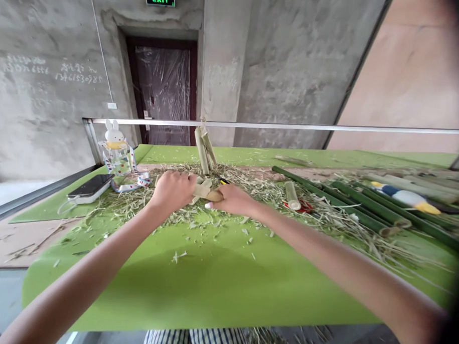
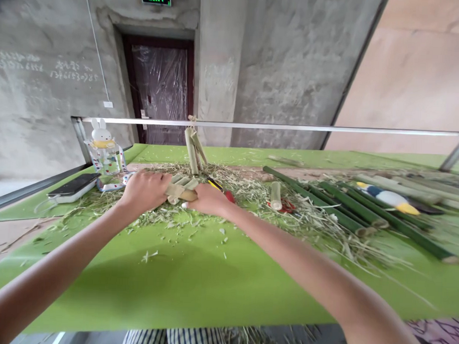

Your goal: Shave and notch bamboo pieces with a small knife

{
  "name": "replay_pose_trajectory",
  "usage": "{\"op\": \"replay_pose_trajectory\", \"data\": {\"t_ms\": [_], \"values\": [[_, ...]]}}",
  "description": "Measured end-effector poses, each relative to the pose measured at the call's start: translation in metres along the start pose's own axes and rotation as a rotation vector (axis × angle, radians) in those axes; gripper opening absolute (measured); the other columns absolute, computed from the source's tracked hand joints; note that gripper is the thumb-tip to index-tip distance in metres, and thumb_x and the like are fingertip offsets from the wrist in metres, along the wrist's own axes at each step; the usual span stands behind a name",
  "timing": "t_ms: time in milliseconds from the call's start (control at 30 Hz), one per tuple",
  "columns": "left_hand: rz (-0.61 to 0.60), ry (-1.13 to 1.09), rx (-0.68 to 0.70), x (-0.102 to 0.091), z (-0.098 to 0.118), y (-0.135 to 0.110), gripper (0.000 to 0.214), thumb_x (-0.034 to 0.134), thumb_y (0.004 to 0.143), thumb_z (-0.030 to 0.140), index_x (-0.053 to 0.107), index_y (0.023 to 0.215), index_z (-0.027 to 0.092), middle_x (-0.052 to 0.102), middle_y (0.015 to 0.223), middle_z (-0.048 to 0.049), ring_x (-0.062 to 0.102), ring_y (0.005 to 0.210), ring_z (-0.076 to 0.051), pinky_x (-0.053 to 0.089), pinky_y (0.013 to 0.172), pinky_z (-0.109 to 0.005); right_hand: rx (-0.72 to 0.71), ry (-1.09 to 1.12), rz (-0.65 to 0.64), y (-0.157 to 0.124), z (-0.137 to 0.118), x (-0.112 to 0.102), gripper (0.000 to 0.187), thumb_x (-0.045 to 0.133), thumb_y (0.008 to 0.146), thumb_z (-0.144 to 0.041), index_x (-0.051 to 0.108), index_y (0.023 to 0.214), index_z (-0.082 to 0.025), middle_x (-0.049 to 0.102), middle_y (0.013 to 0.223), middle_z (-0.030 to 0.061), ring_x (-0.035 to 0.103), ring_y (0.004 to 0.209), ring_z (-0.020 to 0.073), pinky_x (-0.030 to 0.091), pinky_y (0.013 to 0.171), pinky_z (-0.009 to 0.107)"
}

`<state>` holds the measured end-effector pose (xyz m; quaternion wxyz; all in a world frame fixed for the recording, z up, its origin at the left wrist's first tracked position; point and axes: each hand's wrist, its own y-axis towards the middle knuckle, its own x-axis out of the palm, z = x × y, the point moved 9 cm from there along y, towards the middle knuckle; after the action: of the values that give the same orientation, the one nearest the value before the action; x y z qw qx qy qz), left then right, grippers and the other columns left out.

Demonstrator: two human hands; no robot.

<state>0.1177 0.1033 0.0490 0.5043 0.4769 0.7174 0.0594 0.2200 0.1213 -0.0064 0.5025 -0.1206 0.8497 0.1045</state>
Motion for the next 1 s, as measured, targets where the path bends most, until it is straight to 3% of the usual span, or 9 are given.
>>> {"op": "replay_pose_trajectory", "data": {"t_ms": [167, 300, 400, 500, 600, 700, 767, 867, 1000], "values": [[0.309, 0.073, 0.184, -0.031, 0.02, -0.01, 0.02, 0.038, 0.079, 0.015, 0.054, 0.066, 0.017, 0.055, 0.053, -0.0043, 0.051, 0.049, -0.014, 0.034, 0.044, -0.026, 0.134, 0.52, -0.451, -0.035, 0.001, 0.033, 0.03, 0.07, 0.065, -0.032, 0.051, 0.082, -0.017, 0.052, 0.061, -0.0009, 0.046, 0.046, 0.0085, 0.041, 0.042, 0.021], [0.345, 0.026, 0.249, -0.044, 0.022, -0.01, 0.031, 0.031, 0.085, 0.02, 0.053, 0.063, 0.021, 0.053, 0.051, -0.0025, 0.048, 0.047, -0.013, 0.032, 0.044, -0.027, 0.042, 0.724, -0.786, -0.065, -0.023, 0.055, 0.029, 0.063, 0.07, -0.04, 0.046, 0.065, -0.016, 0.046, 0.05, -0.0037, 0.04, 0.04, 0.0066, 0.041, 0.04, 0.02], [0.249, 0.006, 0.246, -0.042, 0.023, -0.003, 0.033, 0.029, 0.085, 0.019, 0.056, 0.066, 0.02, 0.054, 0.052, -0.0031, 0.051, 0.05, -0.014, 0.035, 0.046, -0.027, -0.007, 0.555, -0.538, -0.052, -0.018, 0.047, 0.027, 0.063, 0.071, -0.039, 0.051, 0.079, -0.015, 0.051, 0.057, -0.0018, 0.046, 0.044, 0.0078, 0.043, 0.042, 0.02], [0.055, 0.004, 0.118, -0.02, 0.021, 0.005, 0.023, 0.036, 0.079, 0.019, 0.06, 0.078, 0.016, 0.059, 0.059, -0.0062, 0.056, 0.055, -0.017, 0.039, 0.048, -0.028, -0.011, 0.026, -0.033, -0.031, -0.004, 0.01, 0.018, 0.058, 0.077, -0.026, 0.055, 0.088, -0.013, 0.056, 0.064, 0.0027, 0.049, 0.046, 0.0086, 0.043, 0.042, 0.021], [-0.215, -0.103, -0.051, 0.016, 0.016, 0.007, 0.02, 0.047, 0.069, 0.022, 0.06, 0.082, 0.014, 0.062, 0.064, -0.0075, 0.059, 0.057, -0.02, 0.041, 0.047, -0.028, -0.112, -0.54, 0.284, -0.022, -0.01, -0.019, 0.017, 0.046, 0.078, -0.008, 0.058, 0.089, -0.011, 0.056, 0.064, 0.0049, 0.046, 0.045, 0.0096, 0.039, 0.041, 0.022], [-0.388, -0.286, -0.175, 0.046, 0.006, 0.004, 0.02, 0.047, 0.069, 0.03, 0.06, 0.077, 0.016, 0.062, 0.066, -0.0064, 0.059, 0.055, -0.018, 0.04, 0.046, -0.025, -0.226, -0.832, 0.45, -0.019, -0.012, -0.036, 0.033, 0.031, 0.082, 0.0, 0.06, 0.094, -0.009, 0.06, 0.072, 0.0097, 0.052, 0.055, 0.0137, 0.04, 0.048, 0.025], [-0.385, -0.316, -0.236, 0.056, -0.008, 0.004, 0.024, 0.045, 0.072, 0.033, 0.06, 0.082, 0.017, 0.063, 0.069, -0.0062, 0.059, 0.056, -0.017, 0.041, 0.048, -0.025, -0.202, -0.911, 0.553, -0.019, -0.001, -0.048, 0.035, 0.028, 0.084, 0.001, 0.06, 0.095, -0.007, 0.061, 0.079, 0.0135, 0.055, 0.066, 0.0171, 0.041, 0.055, 0.027], [-0.324, -0.208, -0.29, 0.062, -0.028, 0.002, 0.028, 0.044, 0.072, 0.034, 0.059, 0.089, 0.017, 0.064, 0.076, -0.0083, 0.061, 0.064, -0.02, 0.043, 0.055, -0.028, -0.089, -0.928, 0.628, -0.014, 0.025, -0.058, 0.023, 0.041, 0.081, -0.005, 0.059, 0.096, -0.006, 0.062, 0.083, 0.0151, 0.057, 0.072, 0.0205, 0.04, 0.059, 0.028], [-0.324, -0.112, -0.266, 0.07, -0.032, -0.003, 0.034, 0.042, 0.074, 0.032, 0.056, 0.1, 0.014, 0.064, 0.075, -0.0105, 0.061, 0.065, -0.024, 0.042, 0.055, -0.03, 0.037, -0.83, 0.663, -0.01, 0.053, -0.055, 0.019, 0.057, 0.076, -0.017, 0.057, 0.094, -0.011, 0.062, 0.082, 0.011, 0.057, 0.069, 0.0201, 0.038, 0.056, 0.025]]}}
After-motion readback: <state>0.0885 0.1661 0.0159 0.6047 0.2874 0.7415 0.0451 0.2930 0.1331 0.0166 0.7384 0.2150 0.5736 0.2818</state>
